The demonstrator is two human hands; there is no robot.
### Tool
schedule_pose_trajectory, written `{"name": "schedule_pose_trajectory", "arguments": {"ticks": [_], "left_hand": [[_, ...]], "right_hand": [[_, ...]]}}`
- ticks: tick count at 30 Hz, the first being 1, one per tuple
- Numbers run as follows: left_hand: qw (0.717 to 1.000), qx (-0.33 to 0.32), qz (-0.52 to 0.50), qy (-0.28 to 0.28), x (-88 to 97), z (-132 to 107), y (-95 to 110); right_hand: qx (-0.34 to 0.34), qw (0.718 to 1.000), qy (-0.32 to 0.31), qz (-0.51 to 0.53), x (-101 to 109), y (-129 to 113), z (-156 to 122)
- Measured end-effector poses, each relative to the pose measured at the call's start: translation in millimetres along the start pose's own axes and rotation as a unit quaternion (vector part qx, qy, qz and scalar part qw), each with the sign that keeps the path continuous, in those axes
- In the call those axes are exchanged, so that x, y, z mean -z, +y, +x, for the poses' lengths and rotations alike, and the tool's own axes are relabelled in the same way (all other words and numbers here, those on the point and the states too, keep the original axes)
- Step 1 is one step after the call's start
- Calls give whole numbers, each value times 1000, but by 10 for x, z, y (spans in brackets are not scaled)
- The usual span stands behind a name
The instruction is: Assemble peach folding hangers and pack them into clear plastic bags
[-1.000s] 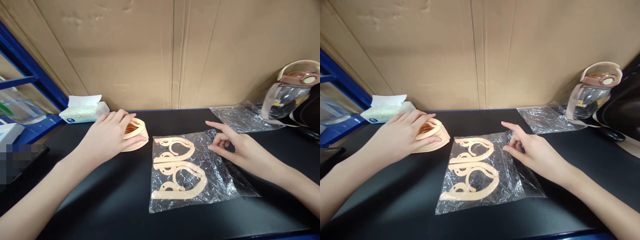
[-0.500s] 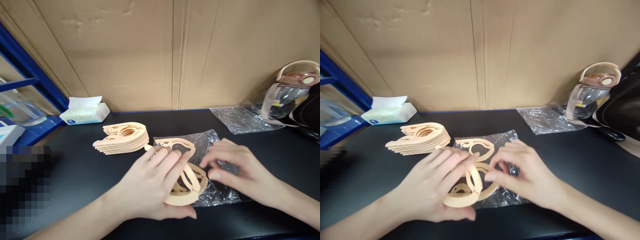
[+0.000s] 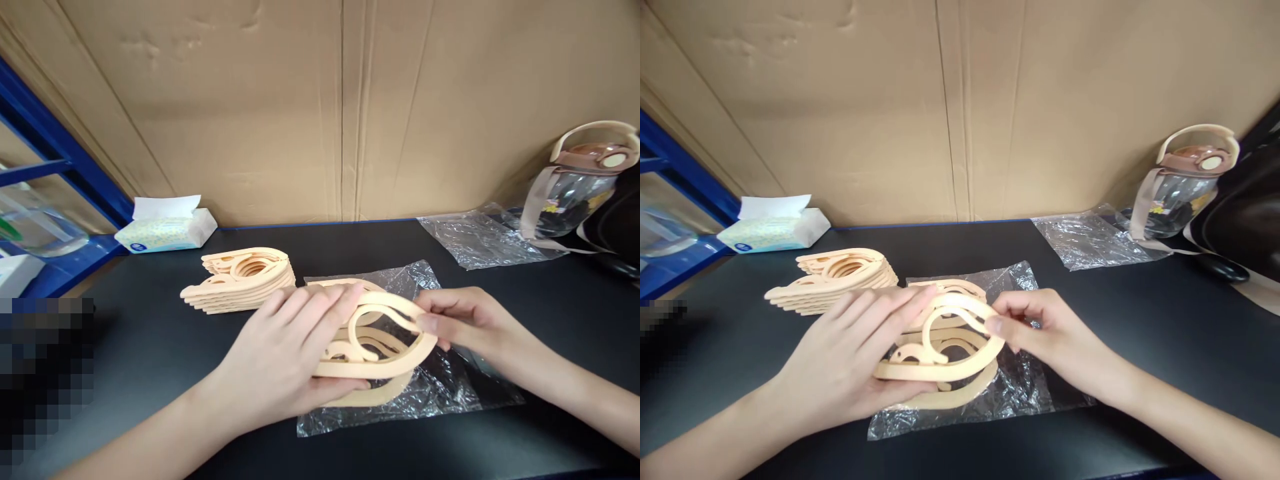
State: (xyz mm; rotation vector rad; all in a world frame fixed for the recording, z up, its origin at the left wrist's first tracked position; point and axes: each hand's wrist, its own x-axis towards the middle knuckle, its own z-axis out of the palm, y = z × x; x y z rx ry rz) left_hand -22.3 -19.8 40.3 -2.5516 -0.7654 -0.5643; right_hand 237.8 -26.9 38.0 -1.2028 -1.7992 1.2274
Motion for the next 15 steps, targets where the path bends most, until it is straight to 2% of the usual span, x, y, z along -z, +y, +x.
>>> {"name": "schedule_pose_trajectory", "arguments": {"ticks": [6,15], "left_hand": [[995,45,-79,-32,-41,-49,-166],[991,58,-105,-55,-59,-50,-181]], "right_hand": [[-10,999,38,35,155,71,43],[-31,998,15,49,152,48,50]]}}
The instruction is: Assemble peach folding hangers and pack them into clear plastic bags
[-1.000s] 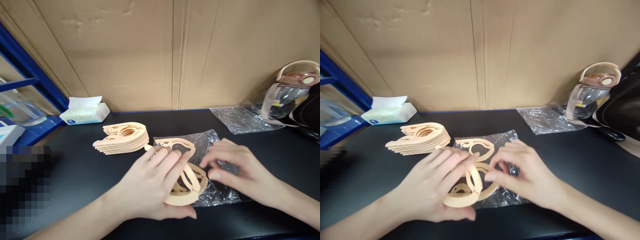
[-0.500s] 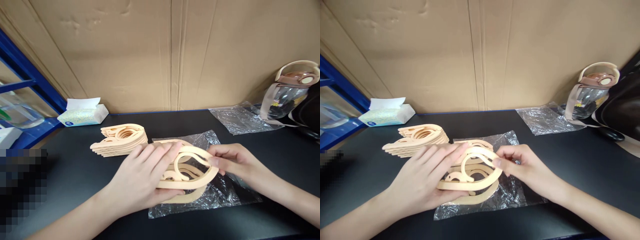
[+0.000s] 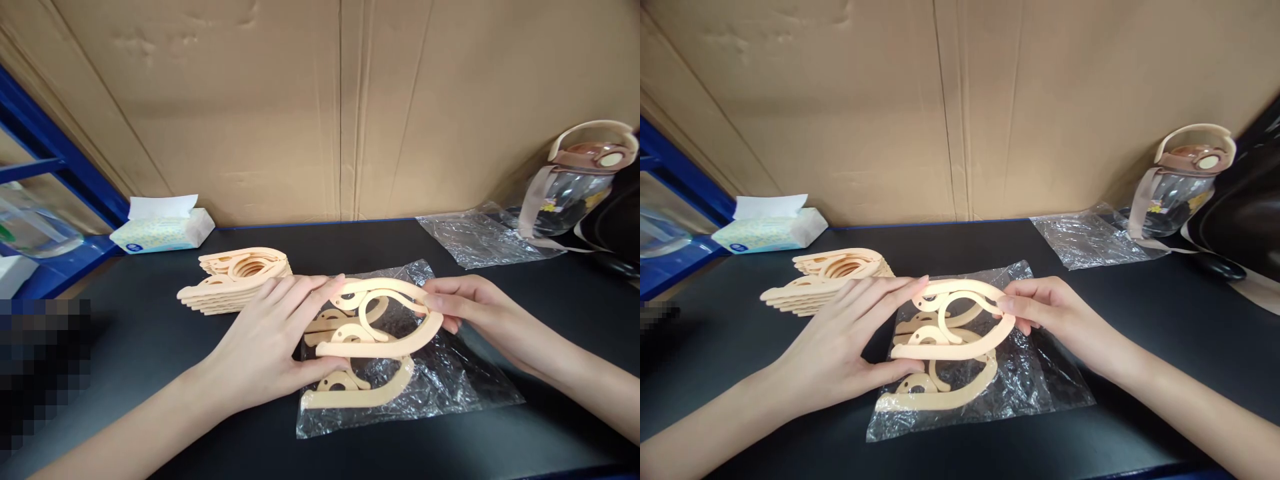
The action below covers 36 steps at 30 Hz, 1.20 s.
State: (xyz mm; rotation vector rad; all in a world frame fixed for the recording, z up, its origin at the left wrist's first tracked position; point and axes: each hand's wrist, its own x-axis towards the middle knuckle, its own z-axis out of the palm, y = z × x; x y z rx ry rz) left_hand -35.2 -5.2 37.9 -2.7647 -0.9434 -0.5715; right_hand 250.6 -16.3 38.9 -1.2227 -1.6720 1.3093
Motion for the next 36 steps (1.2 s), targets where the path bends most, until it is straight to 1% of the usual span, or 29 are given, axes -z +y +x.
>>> {"name": "schedule_pose_trajectory", "arguments": {"ticks": [5,8,11,13,15,18,20,23,25,27,29,30,31,33,35,36], "left_hand": [[1000,-1,-4,6,-4,-20,-9],[1000,-4,-12,14,-7,-24,-22],[999,-11,-20,30,4,-22,-34],[999,-21,-12,49,15,-17,-28],[997,-31,-2,67,23,-11,-2],[995,-37,5,89,23,-8,65],[995,-37,-1,97,14,-14,114],[993,-44,-5,106,-6,-27,169],[993,-50,-2,109,-18,-33,188],[994,-49,-3,99,-25,-32,191],[996,-36,2,83,-25,-26,177],[996,-28,11,80,-23,-21,164],[997,-21,21,76,-21,-16,147],[997,-12,42,71,-17,-7,105],[996,-16,56,61,-21,-1,62],[996,-24,60,53,-28,0,44]], "right_hand": [[-9,1000,-13,9,14,23,16],[-6,1000,-28,-10,9,22,17],[33,997,-15,-75,-24,4,-21],[92,985,9,-146,-57,3,-64],[166,958,28,-231,-88,19,-104],[251,904,31,-345,-128,56,-134],[284,870,29,-403,-154,73,-137],[323,823,46,-466,-205,76,-138],[336,806,57,-484,-235,66,-139],[329,811,55,-481,-228,51,-135],[301,830,44,-468,-146,40,-121],[282,840,47,-461,-68,38,-111],[254,849,47,-461,33,39,-99],[191,856,74,-475,283,48,-76],[129,861,70,-487,542,59,-61],[97,859,69,-497,653,63,-57]]}}
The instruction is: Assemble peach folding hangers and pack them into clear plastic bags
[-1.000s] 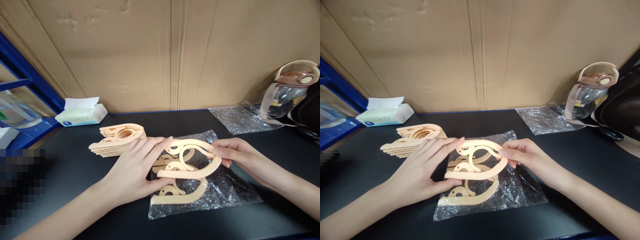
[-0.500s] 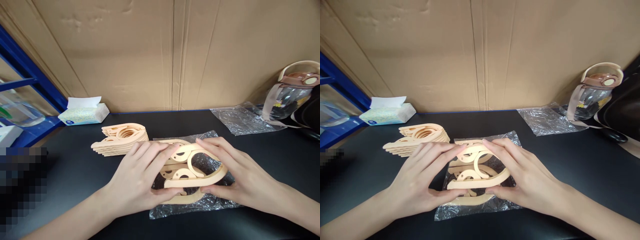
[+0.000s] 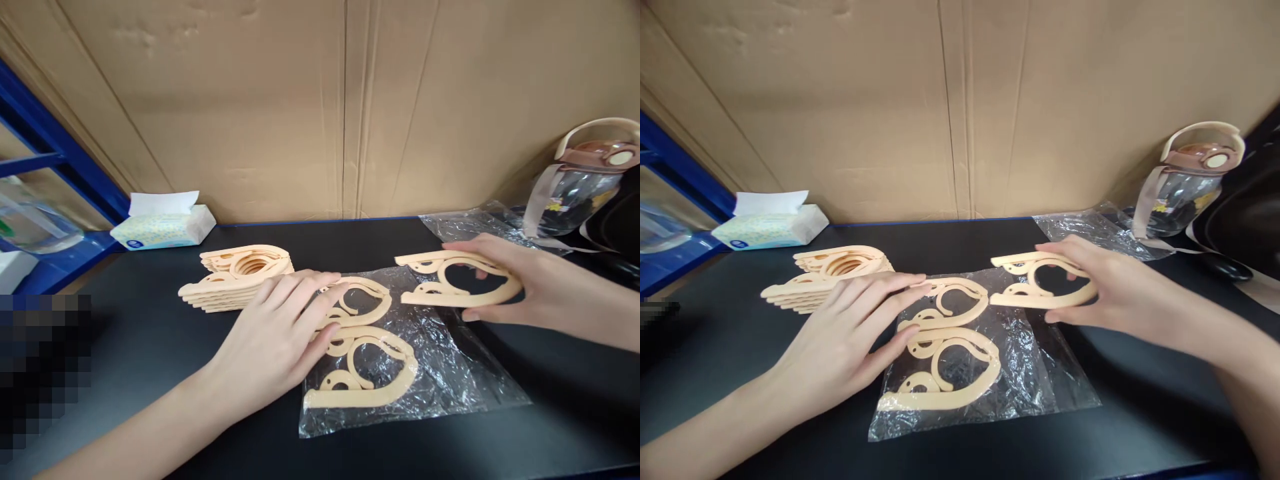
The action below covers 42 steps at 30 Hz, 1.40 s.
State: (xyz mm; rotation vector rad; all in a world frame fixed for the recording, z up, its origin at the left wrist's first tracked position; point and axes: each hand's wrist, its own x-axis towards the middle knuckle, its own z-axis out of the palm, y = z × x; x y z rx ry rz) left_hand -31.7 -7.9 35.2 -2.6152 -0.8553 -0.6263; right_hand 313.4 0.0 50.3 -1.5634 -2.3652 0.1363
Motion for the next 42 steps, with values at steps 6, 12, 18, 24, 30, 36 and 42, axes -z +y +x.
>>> {"name": "schedule_pose_trajectory", "arguments": {"ticks": [6,12,18,24,30,36,42], "left_hand": [[996,-56,-26,-68,-90,-19,-13],[992,-58,-58,-92,-137,-45,-18],[985,-38,-120,-120,-96,-39,-48],[972,-11,-185,-141,-97,-33,-63],[963,-22,-226,-143,-90,-39,-55],[947,-51,-269,-168,-46,-29,-36],[977,12,-182,-111,-116,-56,-55]], "right_hand": [[-86,987,-131,-19,139,219,-18],[-117,981,-157,-20,156,301,-79],[2,991,-122,56,31,97,-49],[-13,984,-128,125,-132,-178,-4],[32,989,-94,106,-261,-328,32],[36,987,-81,138,-318,-227,34],[48,972,-131,189,-278,-193,20]]}}
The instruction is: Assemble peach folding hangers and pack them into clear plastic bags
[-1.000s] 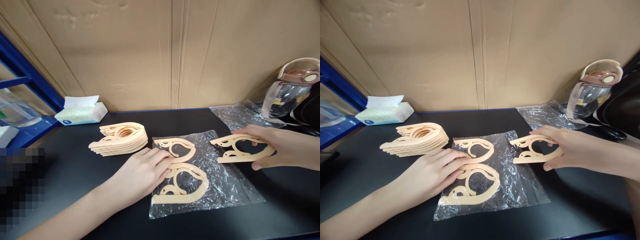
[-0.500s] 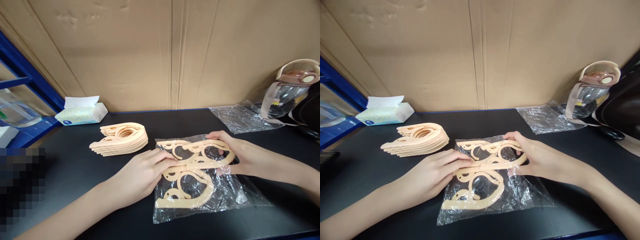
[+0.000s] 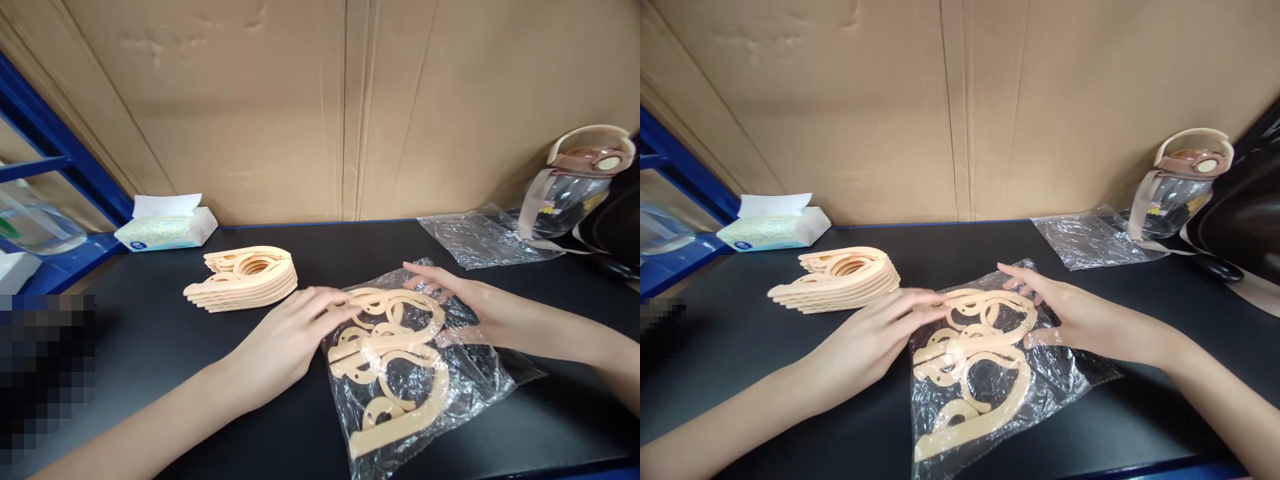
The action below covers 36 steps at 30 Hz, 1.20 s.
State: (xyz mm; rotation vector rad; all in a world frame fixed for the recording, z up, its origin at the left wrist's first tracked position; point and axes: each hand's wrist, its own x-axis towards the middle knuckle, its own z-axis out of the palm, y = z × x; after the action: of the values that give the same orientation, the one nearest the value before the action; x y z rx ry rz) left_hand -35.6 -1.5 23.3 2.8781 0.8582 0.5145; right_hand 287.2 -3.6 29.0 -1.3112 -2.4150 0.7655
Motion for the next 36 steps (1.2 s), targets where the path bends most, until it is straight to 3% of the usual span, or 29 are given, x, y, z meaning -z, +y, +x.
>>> {"name": "schedule_pose_trajectory", "arguments": {"ticks": [4,15,29,36], "left_hand": [[998,57,19,11,-35,-17,-37],[991,40,-125,-16,-50,15,-152],[986,59,-152,-22,22,38,-100],[990,54,-130,-31,15,27,-94]], "right_hand": [[2,1000,3,7,-7,-39,7],[69,991,34,109,-207,-45,154],[81,993,49,77,-225,-56,162],[65,996,22,54,-174,-66,146]]}}
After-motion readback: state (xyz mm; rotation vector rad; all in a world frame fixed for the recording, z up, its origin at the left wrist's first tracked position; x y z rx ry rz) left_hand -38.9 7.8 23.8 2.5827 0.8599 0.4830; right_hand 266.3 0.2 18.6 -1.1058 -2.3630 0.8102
